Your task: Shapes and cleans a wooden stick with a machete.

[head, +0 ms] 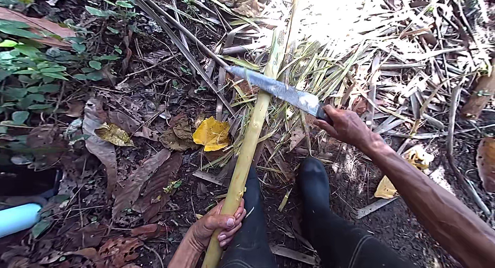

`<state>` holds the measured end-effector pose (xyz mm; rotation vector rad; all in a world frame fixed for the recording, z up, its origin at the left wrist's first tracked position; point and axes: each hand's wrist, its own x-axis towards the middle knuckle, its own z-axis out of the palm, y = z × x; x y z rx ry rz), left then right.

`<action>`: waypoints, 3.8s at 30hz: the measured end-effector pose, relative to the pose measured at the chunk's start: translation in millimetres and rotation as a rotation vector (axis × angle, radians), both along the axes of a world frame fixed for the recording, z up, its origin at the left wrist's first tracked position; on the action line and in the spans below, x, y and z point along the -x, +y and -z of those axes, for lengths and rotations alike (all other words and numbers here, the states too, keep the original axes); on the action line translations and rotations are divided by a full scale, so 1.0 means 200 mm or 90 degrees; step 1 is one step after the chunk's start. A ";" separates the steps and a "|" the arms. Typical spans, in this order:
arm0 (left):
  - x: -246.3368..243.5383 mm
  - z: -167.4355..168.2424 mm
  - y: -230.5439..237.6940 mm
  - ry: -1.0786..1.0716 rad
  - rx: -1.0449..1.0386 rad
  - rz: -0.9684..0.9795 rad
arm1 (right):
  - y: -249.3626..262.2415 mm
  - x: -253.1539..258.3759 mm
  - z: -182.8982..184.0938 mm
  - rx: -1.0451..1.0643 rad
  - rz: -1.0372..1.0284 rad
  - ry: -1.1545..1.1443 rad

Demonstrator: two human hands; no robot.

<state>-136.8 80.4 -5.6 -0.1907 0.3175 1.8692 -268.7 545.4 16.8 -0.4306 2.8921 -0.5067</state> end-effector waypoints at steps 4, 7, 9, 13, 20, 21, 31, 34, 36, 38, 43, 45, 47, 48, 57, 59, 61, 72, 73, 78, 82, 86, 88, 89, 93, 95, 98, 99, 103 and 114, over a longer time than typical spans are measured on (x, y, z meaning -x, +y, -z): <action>-0.01 -0.02 0.00 0.011 0.008 0.005 | 0.03 0.04 0.03 -0.032 0.010 -0.033; 0.00 -0.03 0.01 0.019 0.010 0.008 | 0.16 0.20 0.09 0.007 0.269 -0.080; 0.00 -0.03 0.00 0.019 0.010 0.010 | 0.20 0.22 0.09 0.044 0.327 -0.082; 0.00 -0.03 0.00 0.008 0.011 -0.001 | 0.13 0.09 0.05 0.086 0.283 -0.073; -0.01 -0.03 -0.01 0.006 0.004 0.000 | 0.08 -0.16 0.11 0.143 0.278 -0.020; -0.01 -0.03 0.00 0.001 -0.004 0.000 | 0.05 -0.18 0.10 0.146 0.302 -0.044; -0.01 -0.02 -0.01 -0.081 -0.094 -0.006 | -0.12 -0.18 0.17 0.079 0.037 0.035; -0.01 -0.02 -0.01 -0.080 -0.087 -0.002 | -0.07 -0.03 0.16 0.063 0.111 0.018; -0.01 -0.02 -0.01 -0.084 -0.093 0.003 | -0.01 0.08 0.15 0.075 0.192 0.010; -0.01 -0.01 0.00 -0.082 -0.098 0.006 | 0.01 0.10 0.13 0.073 0.166 0.029; -0.01 -0.01 0.00 -0.077 -0.100 0.003 | -0.02 0.00 0.10 0.018 -0.014 0.024; -0.01 -0.02 0.00 -0.076 -0.088 0.002 | 0.02 0.03 0.15 0.042 0.105 -0.016; -0.01 -0.01 -0.01 -0.077 -0.085 -0.001 | 0.08 0.09 0.16 0.044 0.191 -0.017; 0.00 -0.01 -0.02 -0.078 -0.084 0.000 | 0.09 0.10 0.13 0.048 0.195 -0.009; -0.02 -0.03 0.00 -0.068 -0.091 0.005 | 0.01 -0.04 0.04 0.098 0.178 0.016; -0.03 -0.03 0.00 -0.077 -0.095 0.004 | -0.03 -0.13 0.03 0.168 0.206 -0.026; -0.03 -0.03 0.00 -0.074 -0.095 0.007 | -0.11 -0.15 0.01 0.189 0.187 -0.041; -0.01 -0.07 -0.01 -0.058 -0.078 0.004 | 0.19 0.34 0.07 0.097 0.499 -0.120; -0.01 -0.07 -0.01 -0.059 -0.078 0.004 | 0.24 0.34 0.08 0.116 0.570 -0.112; -0.01 -0.04 -0.02 -0.060 -0.083 -0.004 | 0.27 0.05 0.03 0.140 0.383 -0.050; -0.01 -0.06 -0.02 -0.034 -0.047 -0.006 | 0.12 -0.07 -0.04 0.068 0.084 0.009; 0.00 -0.09 -0.03 0.000 -0.005 0.000 | 0.07 0.03 -0.19 -0.066 -0.015 -0.017; 0.00 -0.10 -0.02 0.010 0.011 0.003 | 0.14 0.12 -0.18 -0.068 0.052 -0.036; -0.01 -0.10 -0.02 0.012 0.013 0.003 | 0.17 0.16 -0.18 -0.066 0.084 -0.046; 0.00 -0.09 -0.03 0.016 0.005 0.005 | 0.12 0.12 -0.23 -0.068 0.028 0.007; -0.01 -0.09 -0.02 0.023 0.007 0.006 | 0.07 0.09 -0.24 -0.094 -0.056 0.040; -0.01 -0.10 -0.02 0.034 0.011 0.012 | 0.12 0.18 -0.15 -0.070 -0.009 0.036; -0.02 -0.10 -0.02 0.034 0.012 0.012 | 0.17 0.24 -0.14 -0.060 0.094 -0.014; -0.01 -0.10 -0.02 0.022 0.007 0.009 | 0.30 0.36 -0.14 0.112 0.450 -0.076; 0.00 -0.13 -0.03 0.160 0.249 0.017 | 0.05 0.06 -0.20 0.200 0.139 -0.126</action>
